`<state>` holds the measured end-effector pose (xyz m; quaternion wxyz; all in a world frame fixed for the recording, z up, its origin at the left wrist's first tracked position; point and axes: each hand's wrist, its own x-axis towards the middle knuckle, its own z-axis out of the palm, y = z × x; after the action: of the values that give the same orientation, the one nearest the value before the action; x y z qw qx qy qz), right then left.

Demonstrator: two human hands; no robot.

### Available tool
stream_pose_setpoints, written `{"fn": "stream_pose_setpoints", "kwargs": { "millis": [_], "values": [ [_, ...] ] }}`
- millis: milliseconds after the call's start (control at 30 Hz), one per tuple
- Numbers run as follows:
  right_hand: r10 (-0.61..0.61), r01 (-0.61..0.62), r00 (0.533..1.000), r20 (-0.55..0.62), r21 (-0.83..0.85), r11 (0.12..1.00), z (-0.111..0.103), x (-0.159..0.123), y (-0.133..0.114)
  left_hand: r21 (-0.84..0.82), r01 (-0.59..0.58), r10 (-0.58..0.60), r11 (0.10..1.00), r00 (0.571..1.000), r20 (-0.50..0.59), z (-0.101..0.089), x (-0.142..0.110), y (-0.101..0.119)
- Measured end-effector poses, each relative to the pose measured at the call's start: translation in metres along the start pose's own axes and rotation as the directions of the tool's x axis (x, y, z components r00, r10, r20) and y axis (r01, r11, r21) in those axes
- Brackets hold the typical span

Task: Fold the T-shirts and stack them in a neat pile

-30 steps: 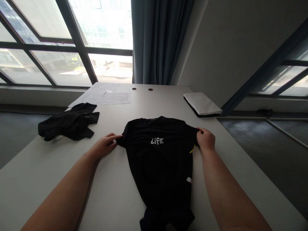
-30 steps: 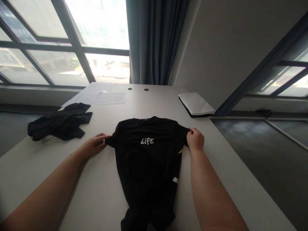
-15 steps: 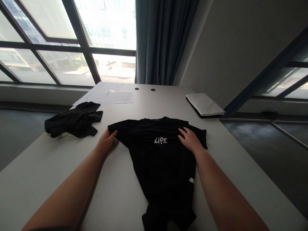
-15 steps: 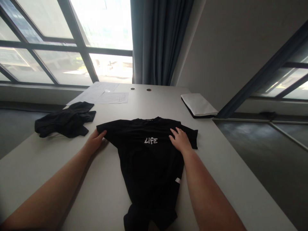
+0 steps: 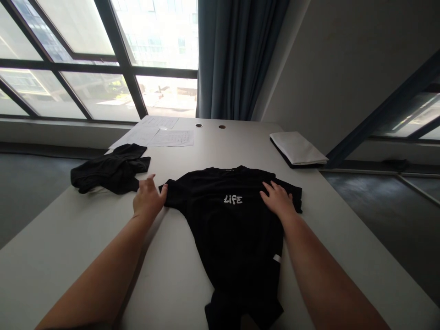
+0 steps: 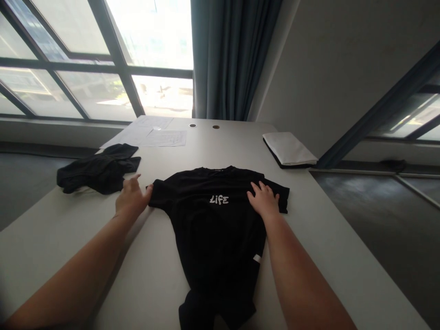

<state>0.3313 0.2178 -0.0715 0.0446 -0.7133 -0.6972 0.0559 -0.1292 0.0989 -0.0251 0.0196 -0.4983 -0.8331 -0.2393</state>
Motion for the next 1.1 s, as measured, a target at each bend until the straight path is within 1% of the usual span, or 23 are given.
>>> {"fn": "stream_pose_setpoints", "kwargs": {
  "millis": [33, 67, 100, 167, 200, 233, 267, 300, 333, 400, 467, 533, 633, 767, 900, 1000, 1100],
  "values": [
    [0.009, -0.009, 1.0, 0.001, -0.003, 1.0, 0.0, -0.001, -0.001, 0.023, -0.095, 0.096, 0.995, 0.995, -0.029, 0.001, -0.004, 0.004],
    [0.013, -0.013, 1.0, -0.007, -0.009, 1.0, -0.001, -0.001, -0.002, 0.033, -0.203, 0.204, 0.979, 0.979, -0.026, 0.003, -0.008, 0.009],
    [0.002, -0.003, 1.0, -0.028, -0.016, 1.0, -0.001, -0.001, -0.002, 0.029, -0.314, 0.314, 0.949, 0.949, 0.01, 0.006, -0.012, 0.013],
    [-0.085, 0.082, 0.99, -0.111, -0.038, 0.996, -0.003, -0.002, -0.003, -0.006, -0.495, 0.491, 0.869, 0.86, 0.137, 0.016, -0.02, 0.022],
    [-0.151, 0.144, 0.975, -0.164, -0.051, 0.988, -0.003, -0.002, -0.003, -0.02, -0.546, 0.537, 0.838, 0.817, 0.209, 0.021, -0.024, 0.026],
    [-0.213, 0.204, 0.955, -0.206, -0.062, 0.977, -0.004, -0.002, -0.004, -0.019, -0.566, 0.549, 0.824, 0.79, 0.274, 0.025, -0.028, 0.03],
    [-0.254, 0.245, 0.941, -0.223, -0.066, 0.967, -0.004, -0.002, -0.004, -0.002, -0.561, 0.531, 0.828, 0.783, 0.325, 0.028, -0.032, 0.032],
    [-0.266, 0.258, 0.942, -0.207, -0.063, 0.964, -0.003, -0.002, -0.005, 0.029, -0.538, 0.494, 0.843, 0.793, 0.358, 0.03, -0.036, 0.034],
    [-0.251, 0.245, 0.954, -0.164, -0.055, 0.968, -0.003, -0.001, -0.005, 0.066, -0.505, 0.448, 0.861, 0.812, 0.373, 0.031, -0.039, 0.036],
    [-0.176, 0.174, 0.983, -0.05, -0.046, 0.984, -0.001, 0.0, -0.005, 0.141, -0.431, 0.356, 0.891, 0.858, 0.371, 0.028, -0.043, 0.038],
    [-0.105, 0.106, 0.994, 0.021, -0.054, 0.993, 0.001, 0.001, -0.005, 0.205, -0.353, 0.264, 0.913, 0.894, 0.362, 0.022, -0.043, 0.04],
    [-0.058, 0.06, 0.998, 0.032, -0.062, 0.996, 0.003, 0.002, -0.003, 0.259, -0.269, 0.168, 0.928, 0.919, 0.357, 0.015, -0.039, 0.04],
    [-0.017, 0.019, 0.999, 0.028, -0.058, 0.998, 0.006, 0.007, 0.004, 0.318, -0.195, 0.069, 0.928, 0.928, 0.366, 0.009, -0.029, 0.036],
    [0.04, -0.04, 0.999, 0.005, -0.019, 0.999, 0.008, 0.021, 0.023, 0.352, -0.181, 0.031, 0.918, 0.92, 0.391, 0.015, -0.021, 0.028],
    [0.136, -0.136, 0.991, 0.014, 0.017, 0.991, 0.006, 0.04, 0.039, 0.309, -0.171, 0.033, 0.936, 0.914, 0.405, 0.029, -0.013, 0.024],
    [0.199, -0.2, 0.98, 0.024, 0.043, 0.979, 0.003, 0.049, 0.041, 0.266, -0.172, 0.055, 0.948, 0.916, 0.397, 0.039, 0.001, 0.022],
    [0.272, -0.272, 0.962, 0.015, 0.059, 0.96, 0.0, 0.051, 0.036, 0.239, -0.171, 0.071, 0.956, 0.923, 0.377, 0.046, 0.018, 0.022]
  ]
}}
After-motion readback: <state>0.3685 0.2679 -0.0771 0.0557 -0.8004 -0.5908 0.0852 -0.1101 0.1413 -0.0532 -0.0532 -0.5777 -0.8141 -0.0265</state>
